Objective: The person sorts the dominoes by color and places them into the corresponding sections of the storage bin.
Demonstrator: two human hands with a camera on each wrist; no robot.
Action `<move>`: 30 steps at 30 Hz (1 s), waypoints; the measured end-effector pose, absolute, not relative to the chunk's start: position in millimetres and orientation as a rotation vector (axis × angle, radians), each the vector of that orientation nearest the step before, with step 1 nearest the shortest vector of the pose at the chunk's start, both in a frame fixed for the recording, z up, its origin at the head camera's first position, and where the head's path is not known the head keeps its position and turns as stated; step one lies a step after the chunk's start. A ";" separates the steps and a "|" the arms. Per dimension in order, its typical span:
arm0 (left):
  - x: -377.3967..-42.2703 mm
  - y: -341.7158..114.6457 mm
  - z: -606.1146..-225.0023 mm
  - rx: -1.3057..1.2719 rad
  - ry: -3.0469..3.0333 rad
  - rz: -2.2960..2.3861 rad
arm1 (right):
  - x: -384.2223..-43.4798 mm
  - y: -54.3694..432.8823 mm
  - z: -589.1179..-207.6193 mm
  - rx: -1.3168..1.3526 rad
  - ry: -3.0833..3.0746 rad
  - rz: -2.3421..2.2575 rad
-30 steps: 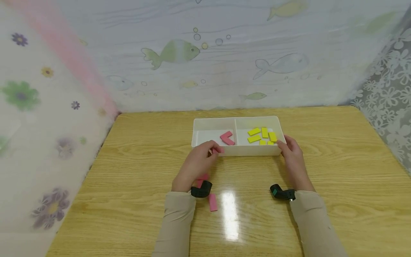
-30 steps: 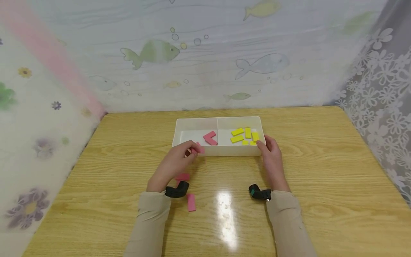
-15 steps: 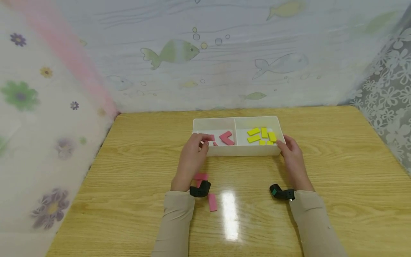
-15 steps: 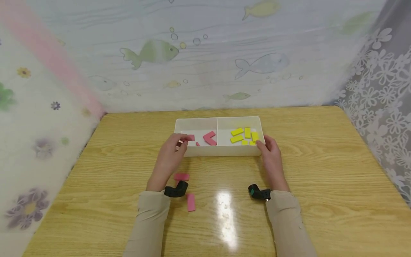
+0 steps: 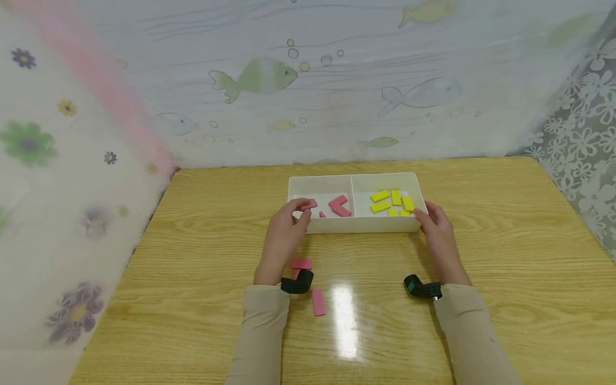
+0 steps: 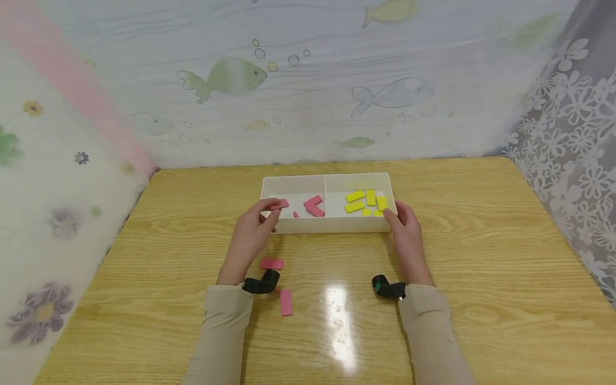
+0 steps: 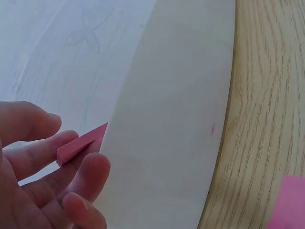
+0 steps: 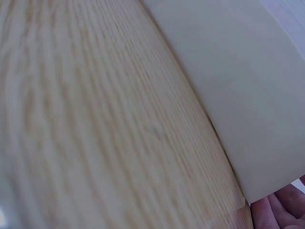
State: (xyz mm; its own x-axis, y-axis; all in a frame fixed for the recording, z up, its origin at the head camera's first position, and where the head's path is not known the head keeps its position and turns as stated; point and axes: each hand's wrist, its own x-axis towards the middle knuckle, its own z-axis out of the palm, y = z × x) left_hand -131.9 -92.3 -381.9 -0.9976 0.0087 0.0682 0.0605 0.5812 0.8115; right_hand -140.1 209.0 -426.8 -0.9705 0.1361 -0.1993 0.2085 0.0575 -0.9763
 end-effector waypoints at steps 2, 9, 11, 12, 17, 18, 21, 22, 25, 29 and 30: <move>-131.9 -92.5 -382.0 -0.047 -2.739 -1.424 | -140.1 209.0 -427.0 0.365 2.247 -2.088; -132.3 -92.9 -382.0 -0.084 -2.736 -1.422 | -140.8 209.1 -428.1 0.369 2.245 -2.095; -132.7 -93.2 -382.0 -0.093 -2.746 -1.409 | -140.8 209.0 -428.3 0.369 2.242 -2.100; -132.9 -93.3 -382.1 -0.093 -2.750 -1.404 | -140.8 209.0 -428.3 0.367 2.241 -2.102; -133.2 -93.9 -382.0 -0.069 -2.782 -1.397 | -141.0 209.0 -428.0 0.365 2.239 -2.106; -133.1 -94.0 -381.8 -0.067 -2.786 -1.401 | -141.1 209.0 -427.9 0.367 2.239 -2.105; -132.7 -94.1 -381.0 -0.064 -2.793 -1.401 | -141.5 209.1 -427.8 0.370 2.239 -2.106; -132.5 -94.2 -380.8 -0.065 -2.793 -1.400 | -141.6 209.1 -427.9 0.371 2.239 -2.107; -132.4 -94.1 -380.6 -0.077 -2.789 -1.395 | -141.8 209.2 -428.0 0.375 2.242 -2.104; -132.7 -94.2 -381.6 -0.088 -2.786 -1.388 | -140.9 209.4 -427.9 0.375 2.241 -2.095; -132.8 -94.2 -381.9 -0.090 -2.785 -1.388 | -140.6 209.4 -427.8 0.375 2.242 -2.091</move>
